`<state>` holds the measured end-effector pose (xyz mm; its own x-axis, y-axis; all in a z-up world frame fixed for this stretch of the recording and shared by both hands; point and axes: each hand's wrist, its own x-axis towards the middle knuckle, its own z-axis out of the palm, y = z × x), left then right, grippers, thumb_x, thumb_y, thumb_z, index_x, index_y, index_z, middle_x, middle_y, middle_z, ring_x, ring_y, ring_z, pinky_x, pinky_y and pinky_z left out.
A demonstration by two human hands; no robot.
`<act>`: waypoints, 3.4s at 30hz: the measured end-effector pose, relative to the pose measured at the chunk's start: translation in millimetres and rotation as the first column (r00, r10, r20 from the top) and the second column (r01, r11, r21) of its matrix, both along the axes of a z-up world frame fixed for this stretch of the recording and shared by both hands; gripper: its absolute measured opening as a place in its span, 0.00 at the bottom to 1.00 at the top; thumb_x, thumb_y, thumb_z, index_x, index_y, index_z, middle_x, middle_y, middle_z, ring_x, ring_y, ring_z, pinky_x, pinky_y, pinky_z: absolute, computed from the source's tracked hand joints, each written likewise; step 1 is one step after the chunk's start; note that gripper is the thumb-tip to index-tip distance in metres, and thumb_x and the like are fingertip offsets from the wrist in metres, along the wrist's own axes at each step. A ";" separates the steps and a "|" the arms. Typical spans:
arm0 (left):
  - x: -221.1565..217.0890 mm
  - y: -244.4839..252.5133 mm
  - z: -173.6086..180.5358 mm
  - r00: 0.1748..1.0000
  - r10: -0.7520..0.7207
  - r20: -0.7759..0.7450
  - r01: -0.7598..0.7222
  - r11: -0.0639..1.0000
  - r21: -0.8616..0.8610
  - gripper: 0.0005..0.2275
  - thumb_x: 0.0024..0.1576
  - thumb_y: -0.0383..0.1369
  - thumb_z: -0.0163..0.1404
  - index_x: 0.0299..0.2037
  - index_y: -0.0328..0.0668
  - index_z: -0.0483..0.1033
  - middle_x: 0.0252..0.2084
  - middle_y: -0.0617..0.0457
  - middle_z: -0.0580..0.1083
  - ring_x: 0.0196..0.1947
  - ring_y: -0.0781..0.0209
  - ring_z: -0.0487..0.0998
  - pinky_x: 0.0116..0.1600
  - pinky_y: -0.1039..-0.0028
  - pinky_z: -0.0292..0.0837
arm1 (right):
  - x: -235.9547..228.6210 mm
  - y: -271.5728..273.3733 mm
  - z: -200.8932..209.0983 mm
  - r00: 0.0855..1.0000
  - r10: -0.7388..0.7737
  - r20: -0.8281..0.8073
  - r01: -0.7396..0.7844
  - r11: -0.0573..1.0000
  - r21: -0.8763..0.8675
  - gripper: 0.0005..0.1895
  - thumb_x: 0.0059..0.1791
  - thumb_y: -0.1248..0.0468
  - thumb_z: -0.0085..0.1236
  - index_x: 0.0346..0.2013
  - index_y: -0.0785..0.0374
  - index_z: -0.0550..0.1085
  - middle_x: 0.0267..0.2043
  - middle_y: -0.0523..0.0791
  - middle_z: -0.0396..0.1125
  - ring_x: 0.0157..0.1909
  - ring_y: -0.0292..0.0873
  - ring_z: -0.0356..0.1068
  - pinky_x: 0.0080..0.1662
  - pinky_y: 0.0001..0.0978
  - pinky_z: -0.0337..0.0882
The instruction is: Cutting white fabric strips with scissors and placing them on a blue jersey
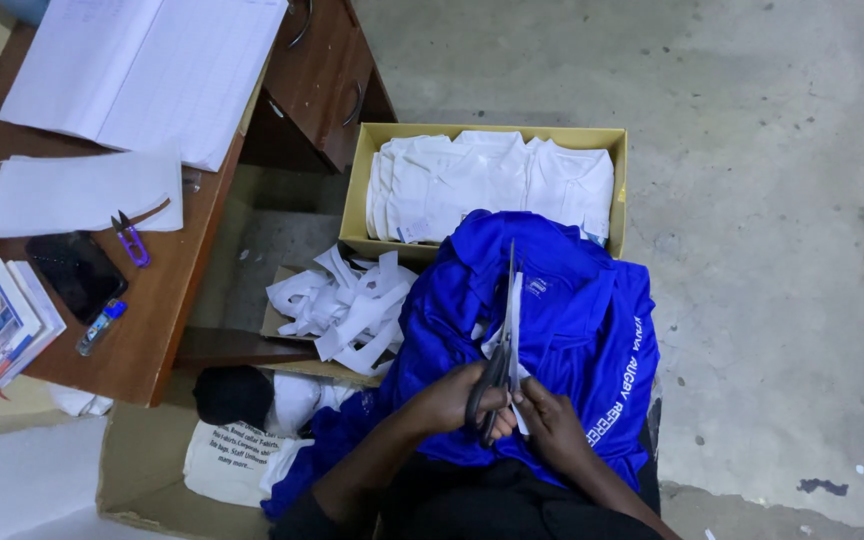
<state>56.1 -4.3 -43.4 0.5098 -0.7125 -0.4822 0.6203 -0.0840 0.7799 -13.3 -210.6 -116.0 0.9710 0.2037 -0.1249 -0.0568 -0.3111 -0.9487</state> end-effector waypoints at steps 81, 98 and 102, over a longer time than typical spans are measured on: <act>81.2 112.1 -39.4 0.501 0.593 0.631 -0.841 0.507 0.191 0.19 0.47 0.22 0.68 0.41 0.37 0.69 0.25 0.54 0.72 0.23 0.66 0.72 0.29 0.80 0.63 | 21.7 -51.2 54.5 0.831 -0.556 -0.005 0.555 0.829 0.073 0.14 0.62 0.59 0.50 0.50 0.67 0.77 0.37 0.58 0.76 0.37 0.54 0.77 0.48 0.48 0.76; 68.8 59.0 -24.6 0.672 0.652 0.351 -0.715 0.695 0.075 0.20 0.50 0.25 0.66 0.45 0.45 0.66 0.33 0.44 0.79 0.30 0.61 0.80 0.32 0.80 0.73 | 43.7 -87.6 97.1 0.684 -0.723 0.101 0.720 0.690 0.066 0.11 0.53 0.59 0.69 0.29 0.59 0.79 0.20 0.41 0.61 0.27 0.35 0.57 0.34 0.27 0.58; 12.0 -42.2 17.0 0.829 0.404 0.387 -0.422 0.906 -0.041 0.34 0.39 0.30 0.77 0.51 0.37 0.67 0.37 0.50 0.73 0.38 0.61 0.75 0.40 0.79 0.74 | 57.8 -31.6 118.0 0.772 -0.602 0.204 0.588 0.798 0.132 0.13 0.53 0.58 0.68 0.25 0.56 0.79 0.16 0.41 0.58 0.26 0.33 0.56 0.31 0.28 0.61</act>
